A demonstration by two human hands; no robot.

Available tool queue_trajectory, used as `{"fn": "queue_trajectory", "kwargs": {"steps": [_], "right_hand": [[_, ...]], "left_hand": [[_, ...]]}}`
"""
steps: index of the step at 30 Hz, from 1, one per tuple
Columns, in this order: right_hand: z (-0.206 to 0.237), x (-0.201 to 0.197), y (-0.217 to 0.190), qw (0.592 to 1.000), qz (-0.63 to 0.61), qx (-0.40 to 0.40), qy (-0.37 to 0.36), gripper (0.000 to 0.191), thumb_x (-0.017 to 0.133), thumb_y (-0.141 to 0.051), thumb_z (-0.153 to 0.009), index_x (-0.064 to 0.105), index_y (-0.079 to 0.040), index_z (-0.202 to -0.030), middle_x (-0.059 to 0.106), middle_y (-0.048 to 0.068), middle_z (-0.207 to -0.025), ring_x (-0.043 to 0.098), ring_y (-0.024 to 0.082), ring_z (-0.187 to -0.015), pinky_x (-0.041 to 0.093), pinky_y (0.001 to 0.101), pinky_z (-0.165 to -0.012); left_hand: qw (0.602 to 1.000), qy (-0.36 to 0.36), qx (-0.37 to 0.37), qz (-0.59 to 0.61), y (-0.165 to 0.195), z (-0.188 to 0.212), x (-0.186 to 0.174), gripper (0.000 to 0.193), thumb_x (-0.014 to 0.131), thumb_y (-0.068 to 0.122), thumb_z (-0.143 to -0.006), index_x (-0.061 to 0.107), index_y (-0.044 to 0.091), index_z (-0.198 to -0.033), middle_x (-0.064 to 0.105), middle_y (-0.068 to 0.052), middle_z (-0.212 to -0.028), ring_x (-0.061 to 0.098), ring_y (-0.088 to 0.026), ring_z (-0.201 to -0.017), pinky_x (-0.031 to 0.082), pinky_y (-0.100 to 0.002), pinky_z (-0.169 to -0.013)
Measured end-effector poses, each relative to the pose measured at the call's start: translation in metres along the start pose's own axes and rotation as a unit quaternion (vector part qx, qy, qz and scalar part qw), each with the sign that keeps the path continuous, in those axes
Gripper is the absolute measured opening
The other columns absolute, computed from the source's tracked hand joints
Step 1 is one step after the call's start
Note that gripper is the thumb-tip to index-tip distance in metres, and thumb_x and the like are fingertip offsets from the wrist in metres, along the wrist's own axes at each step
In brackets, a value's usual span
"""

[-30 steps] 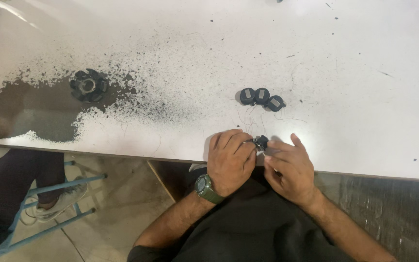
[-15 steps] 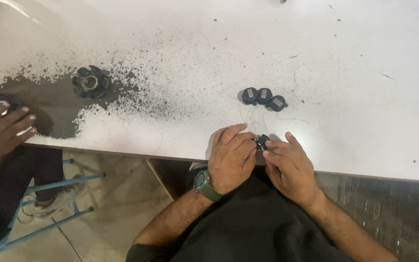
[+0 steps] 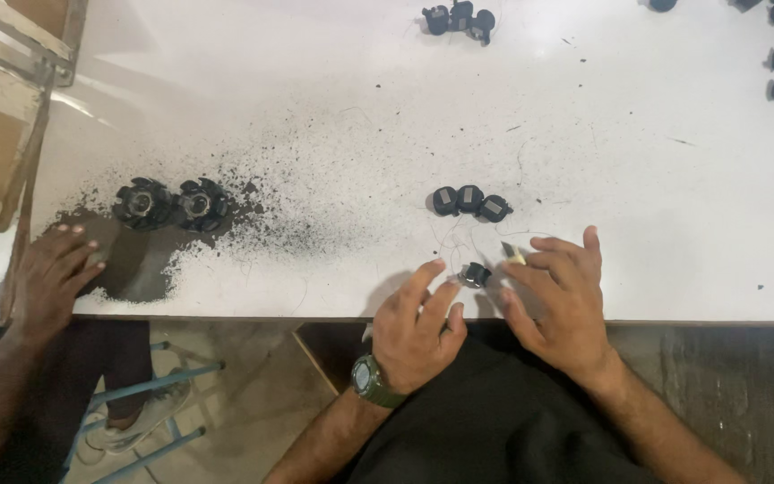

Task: The person sits at a white workbench covered with black plastic hubs and small black insert pieces. They pick up a hub, press small black components into its slots by hand, occasionally using a small stick-like tool, and set the finished assembly aside, repeating this for many hubs across the episode.

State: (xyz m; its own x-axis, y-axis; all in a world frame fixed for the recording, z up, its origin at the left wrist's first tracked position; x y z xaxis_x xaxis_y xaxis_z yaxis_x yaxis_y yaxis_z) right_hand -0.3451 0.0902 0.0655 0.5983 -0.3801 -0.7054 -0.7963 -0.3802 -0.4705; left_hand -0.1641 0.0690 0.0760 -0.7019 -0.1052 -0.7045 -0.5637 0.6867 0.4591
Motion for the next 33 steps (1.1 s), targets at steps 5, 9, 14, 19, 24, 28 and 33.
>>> {"fn": "queue_trajectory", "kwargs": {"steps": [5, 9, 14, 19, 24, 28, 33], "right_hand": [[-0.010, 0.018, 0.000, 0.994, 0.038, 0.038, -0.100, 0.052, 0.083, -0.033, -0.073, 0.070, -0.006, -0.116, 0.061, 0.013, -0.116, 0.050, 0.033, -0.124, 0.018, 0.0729, -0.115], [-0.007, 0.012, 0.007, 0.996, 0.032, 0.048, -0.074, 0.042, 0.083, -0.029, -0.078, 0.072, -0.008, -0.113, 0.062, 0.008, -0.114, 0.053, 0.030, -0.123, 0.021, 0.0701, -0.118], [0.002, 0.007, 0.016, 0.997, 0.017, 0.052, -0.048, 0.037, 0.083, -0.024, -0.076, 0.073, -0.009, -0.108, 0.061, 0.007, -0.110, 0.055, 0.029, -0.120, 0.022, 0.0689, -0.121], [0.006, 0.009, 0.017, 0.998, 0.017, 0.049, -0.045, 0.037, 0.085, -0.023, -0.074, 0.073, -0.009, -0.106, 0.061, 0.007, -0.110, 0.054, 0.029, -0.120, 0.021, 0.0689, -0.121], [0.008, 0.010, 0.018, 0.998, 0.023, 0.051, -0.039, 0.037, 0.085, -0.022, -0.071, 0.074, -0.010, -0.104, 0.061, 0.008, -0.108, 0.055, 0.029, -0.120, 0.022, 0.0690, -0.121], [0.010, 0.010, 0.020, 0.998, 0.018, 0.058, -0.030, 0.036, 0.086, -0.022, -0.071, 0.074, -0.010, -0.102, 0.062, 0.007, -0.106, 0.056, 0.028, -0.118, 0.022, 0.0690, -0.121], [0.010, 0.012, 0.019, 0.998, 0.017, 0.055, -0.038, 0.037, 0.086, -0.021, -0.070, 0.074, -0.010, -0.102, 0.062, 0.008, -0.105, 0.056, 0.029, -0.118, 0.023, 0.0690, -0.121]], "left_hand": [[0.998, -0.066, -0.014, -0.013, 0.003, -0.025, 0.018, 0.055, 0.069, 0.002, -0.083, 0.059, 0.002, -0.138, 0.065, -0.015, -0.126, 0.068, -0.034, -0.109, 0.058, -0.042, -0.088], [0.993, -0.110, -0.023, 0.022, 0.005, -0.031, 0.025, 0.047, 0.069, 0.004, -0.085, 0.063, 0.006, -0.132, 0.068, -0.012, -0.117, 0.069, -0.032, -0.101, 0.058, -0.042, -0.083], [0.992, -0.094, -0.085, 0.020, -0.002, -0.023, 0.026, 0.033, 0.075, 0.010, -0.089, 0.069, 0.006, -0.121, 0.066, -0.008, -0.099, 0.067, -0.029, -0.087, 0.056, -0.042, -0.073], [0.992, -0.080, -0.079, 0.055, 0.000, -0.016, 0.025, 0.016, 0.076, 0.010, -0.090, 0.073, 0.007, -0.106, 0.064, -0.007, -0.100, 0.068, -0.027, -0.085, 0.055, -0.039, -0.070], [0.995, -0.045, -0.062, 0.071, 0.001, -0.017, 0.025, 0.014, 0.076, 0.007, -0.088, 0.071, 0.006, -0.100, 0.064, -0.010, -0.114, 0.070, -0.025, -0.091, 0.056, -0.037, -0.074], [0.998, -0.035, -0.031, 0.035, 0.000, -0.019, 0.025, 0.017, 0.077, 0.005, -0.083, 0.071, 0.006, -0.098, 0.064, -0.010, -0.119, 0.069, -0.026, -0.098, 0.057, -0.040, -0.081], [0.998, -0.035, 0.050, 0.006, 0.012, -0.019, 0.024, 0.021, 0.077, 0.006, -0.081, 0.070, 0.006, -0.100, 0.064, -0.010, -0.120, 0.067, -0.030, -0.101, 0.056, -0.043, -0.083]]}}
Point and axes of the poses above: each hand's wrist, its own z-axis away from the middle knuckle, its own x-axis out of the palm, y = z × x, the point moved 7 cm from there along -z, towards the middle knuckle
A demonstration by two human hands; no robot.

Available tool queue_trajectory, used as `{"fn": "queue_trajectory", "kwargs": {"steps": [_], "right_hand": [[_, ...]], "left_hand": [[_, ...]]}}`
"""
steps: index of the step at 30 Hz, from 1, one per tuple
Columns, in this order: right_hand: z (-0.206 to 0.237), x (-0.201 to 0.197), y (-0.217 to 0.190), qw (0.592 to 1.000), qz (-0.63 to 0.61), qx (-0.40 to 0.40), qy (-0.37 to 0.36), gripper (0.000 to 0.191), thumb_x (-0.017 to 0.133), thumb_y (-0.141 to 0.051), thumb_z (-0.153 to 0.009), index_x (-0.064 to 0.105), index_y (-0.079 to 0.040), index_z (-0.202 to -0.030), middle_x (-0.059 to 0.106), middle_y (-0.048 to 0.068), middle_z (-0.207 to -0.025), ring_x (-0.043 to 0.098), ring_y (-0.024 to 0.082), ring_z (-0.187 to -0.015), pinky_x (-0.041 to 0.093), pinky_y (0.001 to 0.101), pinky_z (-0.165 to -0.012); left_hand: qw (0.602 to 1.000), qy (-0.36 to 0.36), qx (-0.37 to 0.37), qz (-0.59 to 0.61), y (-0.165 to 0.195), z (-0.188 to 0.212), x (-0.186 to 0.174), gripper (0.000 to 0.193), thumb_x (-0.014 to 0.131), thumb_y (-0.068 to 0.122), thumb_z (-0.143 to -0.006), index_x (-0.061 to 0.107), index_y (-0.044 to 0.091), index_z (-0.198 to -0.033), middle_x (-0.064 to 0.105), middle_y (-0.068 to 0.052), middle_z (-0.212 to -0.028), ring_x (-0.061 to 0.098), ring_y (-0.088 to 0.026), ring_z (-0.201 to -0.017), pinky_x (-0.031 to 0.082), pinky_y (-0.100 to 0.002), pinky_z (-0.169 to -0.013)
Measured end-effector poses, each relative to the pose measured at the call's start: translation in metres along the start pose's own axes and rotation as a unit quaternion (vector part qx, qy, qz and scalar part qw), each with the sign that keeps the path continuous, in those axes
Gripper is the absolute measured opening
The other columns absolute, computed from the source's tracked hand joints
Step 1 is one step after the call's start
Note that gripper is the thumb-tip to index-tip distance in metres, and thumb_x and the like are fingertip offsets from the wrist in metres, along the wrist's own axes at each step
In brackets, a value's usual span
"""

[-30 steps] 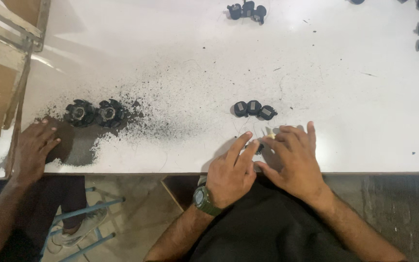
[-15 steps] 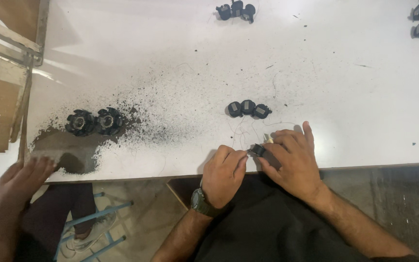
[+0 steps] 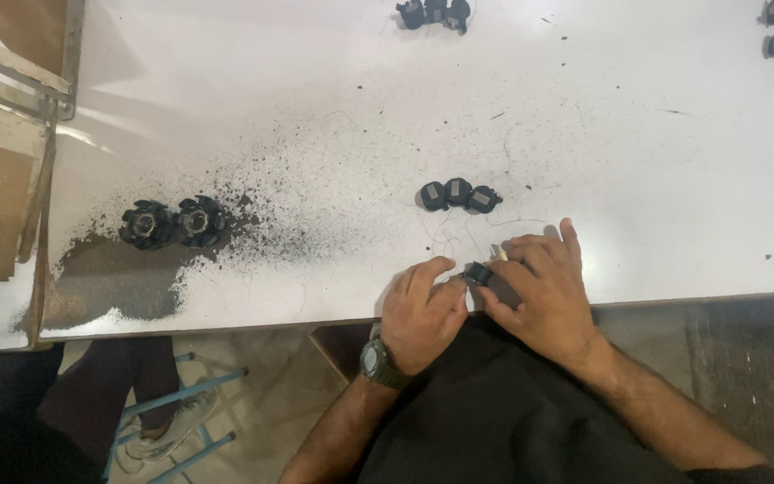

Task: The person sits at a white workbench covered with black plastic hubs and small black insert pieces. They pick up a hub, press small black components into its slots by hand, occasionally using a small stick-like tool, and set the finished assembly aside, repeating this for many hubs across the episode.

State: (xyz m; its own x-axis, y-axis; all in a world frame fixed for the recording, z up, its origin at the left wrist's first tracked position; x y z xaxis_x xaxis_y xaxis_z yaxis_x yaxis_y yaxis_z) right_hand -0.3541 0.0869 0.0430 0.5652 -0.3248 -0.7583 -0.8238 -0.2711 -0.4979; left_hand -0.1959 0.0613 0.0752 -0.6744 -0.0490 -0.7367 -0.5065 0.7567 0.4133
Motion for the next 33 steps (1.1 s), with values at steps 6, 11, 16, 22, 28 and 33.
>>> {"fn": "queue_trajectory", "kwargs": {"steps": [6, 11, 16, 22, 28, 33], "right_hand": [[-0.001, 0.000, -0.006, 1.000, -0.008, -0.022, -0.006, 0.037, 0.086, -0.020, -0.070, 0.074, -0.008, -0.103, 0.062, 0.009, -0.108, 0.056, 0.030, -0.120, 0.023, 0.0688, -0.121], [-0.002, -0.001, -0.002, 1.000, -0.005, 0.005, -0.007, 0.034, 0.086, -0.020, -0.070, 0.073, -0.008, -0.099, 0.062, 0.007, -0.106, 0.057, 0.029, -0.117, 0.021, 0.0690, -0.121], [0.001, -0.001, -0.003, 1.000, 0.011, -0.003, 0.002, 0.038, 0.086, -0.023, -0.072, 0.075, -0.008, -0.105, 0.062, 0.008, -0.105, 0.056, 0.032, -0.120, 0.022, 0.0681, -0.119], [0.019, -0.006, -0.013, 0.981, -0.137, -0.084, 0.111, 0.030, 0.079, -0.002, -0.085, 0.064, -0.008, -0.110, 0.066, 0.007, -0.103, 0.068, 0.029, -0.114, 0.040, 0.0600, -0.123], [0.028, 0.011, -0.012, 0.981, -0.154, -0.089, 0.080, 0.035, 0.079, 0.003, -0.078, 0.059, -0.005, -0.106, 0.069, 0.011, -0.098, 0.070, 0.032, -0.106, 0.045, 0.0583, -0.115], [0.027, 0.011, -0.017, 0.981, -0.144, -0.090, 0.097, 0.034, 0.080, 0.005, -0.078, 0.061, -0.006, -0.104, 0.069, 0.010, -0.097, 0.071, 0.029, -0.104, 0.046, 0.0571, -0.116]], "left_hand": [[0.996, 0.017, -0.073, 0.055, -0.004, -0.009, 0.003, 0.018, 0.076, 0.007, -0.085, 0.068, 0.007, -0.101, 0.065, -0.009, -0.118, 0.067, -0.030, -0.098, 0.056, -0.042, -0.081], [0.950, -0.051, -0.255, 0.171, -0.029, -0.005, 0.012, 0.010, 0.070, 0.009, -0.088, 0.064, 0.006, -0.096, 0.068, -0.006, -0.110, 0.068, -0.023, -0.073, 0.057, -0.036, -0.065], [0.977, -0.032, -0.173, 0.123, -0.023, -0.007, 0.006, 0.013, 0.072, 0.006, -0.085, 0.061, 0.007, -0.091, 0.068, -0.007, -0.094, 0.067, -0.029, -0.076, 0.054, -0.040, -0.064], [0.977, -0.016, -0.175, 0.123, -0.023, 0.001, 0.012, 0.016, 0.074, 0.005, -0.081, 0.059, 0.008, -0.087, 0.065, -0.007, -0.083, 0.065, -0.029, -0.071, 0.051, -0.041, -0.059], [0.971, -0.012, -0.167, 0.170, -0.022, 0.007, 0.020, 0.016, 0.072, 0.002, -0.081, 0.057, 0.007, -0.088, 0.064, -0.006, -0.084, 0.065, -0.025, -0.069, 0.052, -0.038, -0.060], [0.972, 0.003, -0.165, 0.170, -0.024, 0.011, 0.017, 0.017, 0.072, 0.002, -0.080, 0.058, 0.007, -0.088, 0.065, -0.007, -0.085, 0.065, -0.027, -0.072, 0.052, -0.039, -0.062]]}}
Point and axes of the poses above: each hand's wrist, its own z-axis away from the middle knuckle, its own x-axis out of the palm, y = z × x, the point moved 7 cm from there along -z, towards the middle knuckle
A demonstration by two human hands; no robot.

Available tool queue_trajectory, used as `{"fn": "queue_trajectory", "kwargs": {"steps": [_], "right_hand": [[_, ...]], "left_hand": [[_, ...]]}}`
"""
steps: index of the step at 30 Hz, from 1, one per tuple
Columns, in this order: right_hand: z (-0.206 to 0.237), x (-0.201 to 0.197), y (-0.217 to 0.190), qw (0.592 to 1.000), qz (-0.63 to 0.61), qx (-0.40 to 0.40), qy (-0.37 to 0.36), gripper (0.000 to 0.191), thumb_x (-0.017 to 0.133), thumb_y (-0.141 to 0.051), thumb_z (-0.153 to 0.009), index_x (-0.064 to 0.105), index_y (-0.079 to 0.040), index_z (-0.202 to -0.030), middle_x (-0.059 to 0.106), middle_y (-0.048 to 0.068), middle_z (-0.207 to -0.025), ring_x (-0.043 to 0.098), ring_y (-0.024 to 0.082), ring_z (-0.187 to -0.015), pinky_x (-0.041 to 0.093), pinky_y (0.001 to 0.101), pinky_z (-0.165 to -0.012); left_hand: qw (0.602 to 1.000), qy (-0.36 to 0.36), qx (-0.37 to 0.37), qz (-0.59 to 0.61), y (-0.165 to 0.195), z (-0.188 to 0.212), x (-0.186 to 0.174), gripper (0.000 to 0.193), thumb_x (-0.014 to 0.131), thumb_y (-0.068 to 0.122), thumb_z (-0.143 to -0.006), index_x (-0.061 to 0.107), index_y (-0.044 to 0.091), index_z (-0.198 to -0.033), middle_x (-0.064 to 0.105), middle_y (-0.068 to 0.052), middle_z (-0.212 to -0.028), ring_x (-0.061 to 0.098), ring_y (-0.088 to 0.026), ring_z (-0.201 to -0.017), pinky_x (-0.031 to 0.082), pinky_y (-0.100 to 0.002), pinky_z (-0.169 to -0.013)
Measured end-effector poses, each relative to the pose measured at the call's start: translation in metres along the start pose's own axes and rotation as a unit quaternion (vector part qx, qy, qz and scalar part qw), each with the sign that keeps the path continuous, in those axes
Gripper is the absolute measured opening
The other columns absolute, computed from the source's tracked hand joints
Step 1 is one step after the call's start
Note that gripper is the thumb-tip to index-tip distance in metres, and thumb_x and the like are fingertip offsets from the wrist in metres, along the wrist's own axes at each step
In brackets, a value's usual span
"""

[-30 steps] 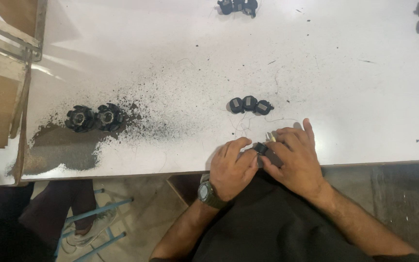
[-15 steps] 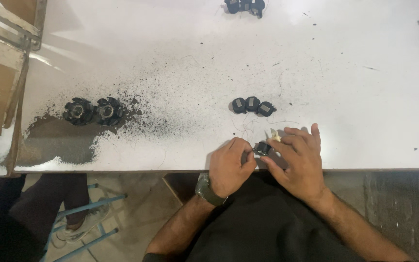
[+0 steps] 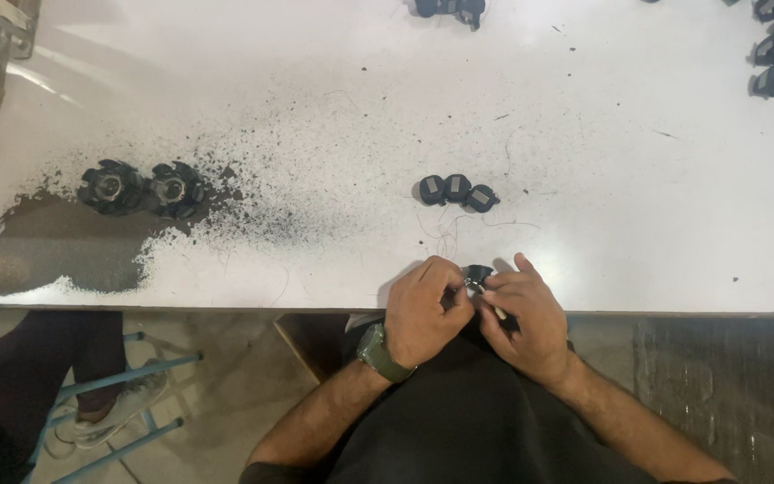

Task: The person sits at a white workbench covered with black plastic hubs and small black insert pieces. They pick up a hub, press small black components into its slots by hand, occasionally using a small stick-like tool, and set the finished assembly aside, repeating this for many hubs across the episode.

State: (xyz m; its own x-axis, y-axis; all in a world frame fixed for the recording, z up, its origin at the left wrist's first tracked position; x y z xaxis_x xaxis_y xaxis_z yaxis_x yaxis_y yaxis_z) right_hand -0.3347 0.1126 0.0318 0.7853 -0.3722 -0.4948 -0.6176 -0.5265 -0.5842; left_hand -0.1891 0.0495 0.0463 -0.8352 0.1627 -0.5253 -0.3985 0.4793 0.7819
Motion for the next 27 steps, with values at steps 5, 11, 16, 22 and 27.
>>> {"fn": "queue_trajectory", "kwargs": {"steps": [5, 11, 16, 22, 27], "right_hand": [[-0.003, 0.003, -0.003, 1.000, 0.009, -0.017, -0.015, 0.035, 0.080, 0.006, -0.077, 0.061, -0.005, -0.104, 0.069, 0.009, -0.097, 0.072, 0.028, -0.104, 0.045, 0.0588, -0.116], [-0.007, 0.002, -0.009, 0.999, 0.025, -0.030, -0.023, 0.035, 0.079, 0.008, -0.075, 0.063, -0.006, -0.103, 0.067, 0.010, -0.095, 0.071, 0.028, -0.102, 0.046, 0.0558, -0.116], [-0.031, -0.041, 0.022, 0.992, 0.119, 0.041, 0.021, 0.026, 0.074, 0.004, -0.086, 0.063, -0.004, -0.108, 0.069, 0.011, -0.102, 0.069, 0.025, -0.096, 0.037, 0.0585, -0.122], [-0.038, -0.100, 0.051, 0.975, 0.132, 0.118, 0.132, 0.015, 0.063, 0.002, -0.100, 0.062, -0.004, -0.114, 0.067, 0.008, -0.103, 0.066, 0.021, -0.090, 0.039, 0.0543, -0.129], [-0.035, -0.074, 0.045, 0.982, 0.136, 0.129, 0.003, 0.021, 0.064, 0.001, -0.088, 0.068, -0.009, -0.106, 0.069, 0.011, -0.105, 0.066, 0.032, -0.110, 0.039, 0.0546, -0.117]], "left_hand": [[1.000, -0.006, -0.006, 0.010, -0.005, 0.000, -0.001, 0.017, 0.071, 0.002, -0.080, 0.058, 0.007, -0.089, 0.065, -0.007, -0.085, 0.065, -0.027, -0.073, 0.052, -0.039, -0.063], [1.000, -0.014, 0.012, 0.016, 0.002, 0.000, -0.006, 0.017, 0.071, 0.001, -0.079, 0.059, 0.006, -0.090, 0.066, -0.007, -0.088, 0.066, -0.028, -0.078, 0.053, -0.039, -0.066], [0.992, -0.017, 0.084, -0.091, 0.024, -0.018, -0.017, 0.023, 0.074, 0.017, -0.081, 0.063, 0.007, -0.098, 0.068, -0.014, -0.110, 0.069, -0.028, -0.086, 0.057, -0.036, -0.068], [0.970, -0.097, 0.031, -0.222, 0.012, -0.072, 0.001, 0.052, 0.075, 0.035, -0.089, 0.062, 0.005, -0.130, 0.067, -0.014, -0.100, 0.069, -0.031, -0.079, 0.055, -0.043, -0.063], [0.961, -0.098, 0.025, -0.259, 0.015, -0.096, 0.030, 0.047, 0.073, 0.035, -0.090, 0.064, 0.005, -0.126, 0.067, -0.017, -0.104, 0.069, -0.032, -0.078, 0.056, -0.045, -0.062]]}}
Point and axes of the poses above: each hand's wrist, its own z-axis away from the middle knuckle, its own x-axis out of the palm, y = z × x, the point moved 7 cm from there along -z, towards the middle knuckle
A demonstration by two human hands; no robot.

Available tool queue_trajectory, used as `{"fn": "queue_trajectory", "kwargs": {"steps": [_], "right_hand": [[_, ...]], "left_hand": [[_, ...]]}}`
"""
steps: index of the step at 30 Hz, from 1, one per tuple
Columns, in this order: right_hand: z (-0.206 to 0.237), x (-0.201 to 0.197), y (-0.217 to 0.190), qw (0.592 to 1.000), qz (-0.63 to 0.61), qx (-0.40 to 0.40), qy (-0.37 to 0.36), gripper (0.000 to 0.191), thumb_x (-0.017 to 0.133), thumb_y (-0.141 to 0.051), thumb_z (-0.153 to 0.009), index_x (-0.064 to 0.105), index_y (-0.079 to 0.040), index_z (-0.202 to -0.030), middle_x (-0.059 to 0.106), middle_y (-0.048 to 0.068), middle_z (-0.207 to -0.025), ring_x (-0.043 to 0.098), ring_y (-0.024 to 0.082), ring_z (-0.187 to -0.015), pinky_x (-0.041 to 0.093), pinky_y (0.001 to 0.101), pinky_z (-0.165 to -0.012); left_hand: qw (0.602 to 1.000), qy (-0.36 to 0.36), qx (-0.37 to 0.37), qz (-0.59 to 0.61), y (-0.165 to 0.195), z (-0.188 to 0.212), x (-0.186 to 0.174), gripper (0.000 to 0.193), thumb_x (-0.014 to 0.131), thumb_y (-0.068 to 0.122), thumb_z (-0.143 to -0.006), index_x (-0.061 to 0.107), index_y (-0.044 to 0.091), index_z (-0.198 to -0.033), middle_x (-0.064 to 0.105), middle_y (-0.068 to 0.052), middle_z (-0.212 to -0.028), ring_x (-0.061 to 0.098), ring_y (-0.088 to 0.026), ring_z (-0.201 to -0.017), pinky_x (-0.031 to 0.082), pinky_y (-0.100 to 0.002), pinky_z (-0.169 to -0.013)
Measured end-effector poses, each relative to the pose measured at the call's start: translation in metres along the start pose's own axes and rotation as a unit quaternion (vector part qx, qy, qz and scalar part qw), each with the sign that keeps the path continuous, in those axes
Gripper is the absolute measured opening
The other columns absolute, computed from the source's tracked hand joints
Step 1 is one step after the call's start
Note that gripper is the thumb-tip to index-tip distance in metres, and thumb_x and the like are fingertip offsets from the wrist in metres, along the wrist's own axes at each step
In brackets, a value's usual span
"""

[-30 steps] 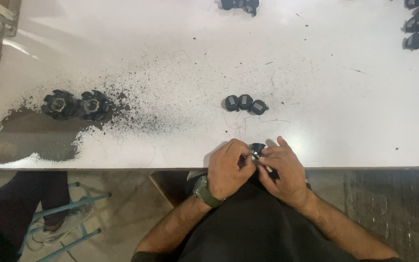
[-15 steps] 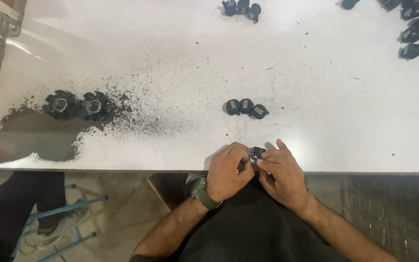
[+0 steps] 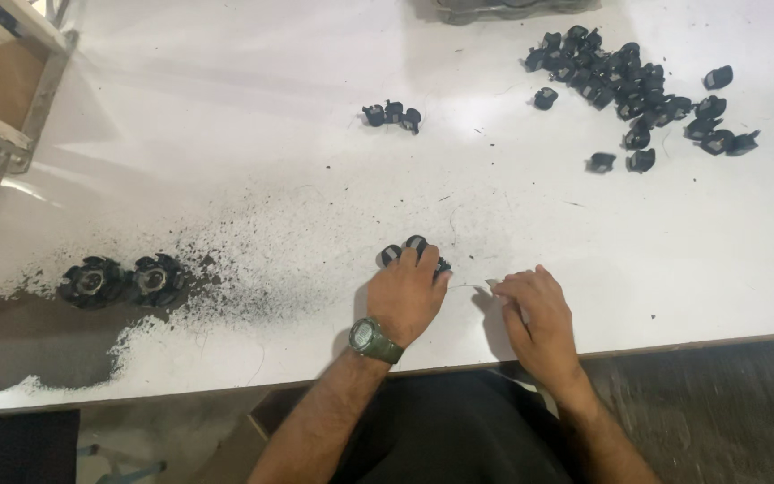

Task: The person sits at a white workbench covered with black plastic hubs and small black insert pieces. They pick up a hub, press small black components into its slots by hand, occasionally using a small stick-like tool, and set the finished assembly aside, repeating this for many hubs across the episode.

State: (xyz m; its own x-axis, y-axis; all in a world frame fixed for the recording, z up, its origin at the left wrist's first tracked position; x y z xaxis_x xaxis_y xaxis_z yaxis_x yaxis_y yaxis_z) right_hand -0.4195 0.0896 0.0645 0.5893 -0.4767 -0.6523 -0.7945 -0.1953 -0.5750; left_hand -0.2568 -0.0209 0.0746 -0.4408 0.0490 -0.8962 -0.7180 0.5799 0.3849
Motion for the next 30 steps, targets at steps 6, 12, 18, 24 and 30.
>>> {"fn": "queue_trajectory", "kwargs": {"steps": [6, 12, 18, 24, 30], "right_hand": [[-0.004, 0.004, -0.013, 0.996, 0.015, -0.017, -0.090, 0.028, 0.070, -0.007, -0.084, 0.072, -0.012, -0.112, 0.066, 0.010, -0.112, 0.057, 0.031, -0.125, 0.030, 0.0585, -0.121], [0.000, 0.032, -0.049, 0.983, -0.015, -0.104, -0.153, 0.054, 0.083, -0.028, -0.074, 0.069, -0.008, -0.123, 0.061, 0.011, -0.118, 0.049, 0.033, -0.130, 0.028, 0.0615, -0.116], [0.005, 0.040, -0.054, 0.987, 0.015, -0.096, -0.125, 0.041, 0.084, -0.024, -0.076, 0.072, -0.009, -0.113, 0.061, 0.009, -0.113, 0.054, 0.029, -0.125, 0.032, 0.0607, -0.118], [0.010, 0.032, -0.045, 0.992, 0.029, -0.073, -0.100, 0.041, 0.084, -0.023, -0.072, 0.071, -0.008, -0.107, 0.061, 0.011, -0.113, 0.055, 0.034, -0.117, 0.033, 0.0612, -0.116], [0.011, 0.037, -0.054, 0.992, 0.027, -0.077, -0.094, 0.036, 0.085, -0.022, -0.071, 0.073, -0.009, -0.102, 0.062, 0.009, -0.111, 0.056, 0.033, -0.116, 0.032, 0.0615, -0.117]], "left_hand": [[0.986, -0.031, 0.014, 0.162, -0.003, 0.036, -0.017, 0.035, 0.068, 0.020, -0.087, 0.067, 0.013, -0.122, 0.072, -0.011, -0.104, 0.070, -0.027, -0.079, 0.057, -0.040, -0.066], [0.954, -0.152, -0.112, 0.234, -0.021, 0.067, -0.012, 0.028, 0.066, 0.019, -0.089, 0.066, 0.013, -0.116, 0.074, -0.009, -0.077, 0.071, -0.024, -0.066, 0.054, -0.038, -0.060], [0.969, -0.044, -0.033, 0.243, -0.012, 0.072, -0.030, 0.025, 0.066, 0.018, -0.097, 0.069, 0.015, -0.122, 0.075, -0.008, -0.108, 0.075, -0.023, -0.084, 0.058, -0.033, -0.071], [0.983, -0.013, 0.110, 0.148, 0.013, 0.088, -0.052, 0.052, 0.070, 0.011, -0.081, 0.063, 0.008, -0.132, 0.063, -0.011, -0.136, 0.061, -0.029, -0.123, 0.051, -0.043, -0.100], [0.988, 0.032, 0.129, 0.077, 0.016, 0.090, -0.032, 0.038, 0.075, 0.012, -0.083, 0.069, 0.010, -0.121, 0.064, -0.007, -0.133, 0.057, -0.027, -0.128, 0.051, -0.043, -0.098]]}}
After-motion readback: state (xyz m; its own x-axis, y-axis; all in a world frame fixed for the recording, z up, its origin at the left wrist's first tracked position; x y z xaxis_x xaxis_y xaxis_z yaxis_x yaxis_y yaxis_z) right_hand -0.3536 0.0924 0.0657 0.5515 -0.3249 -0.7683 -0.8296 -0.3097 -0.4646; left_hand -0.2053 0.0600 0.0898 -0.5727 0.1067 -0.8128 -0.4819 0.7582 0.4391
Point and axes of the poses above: each hand's wrist, its own z-axis away from the middle knuckle, its own x-axis out of the palm, y = z × x, the point moved 7 cm from there along -z, towards the middle knuckle
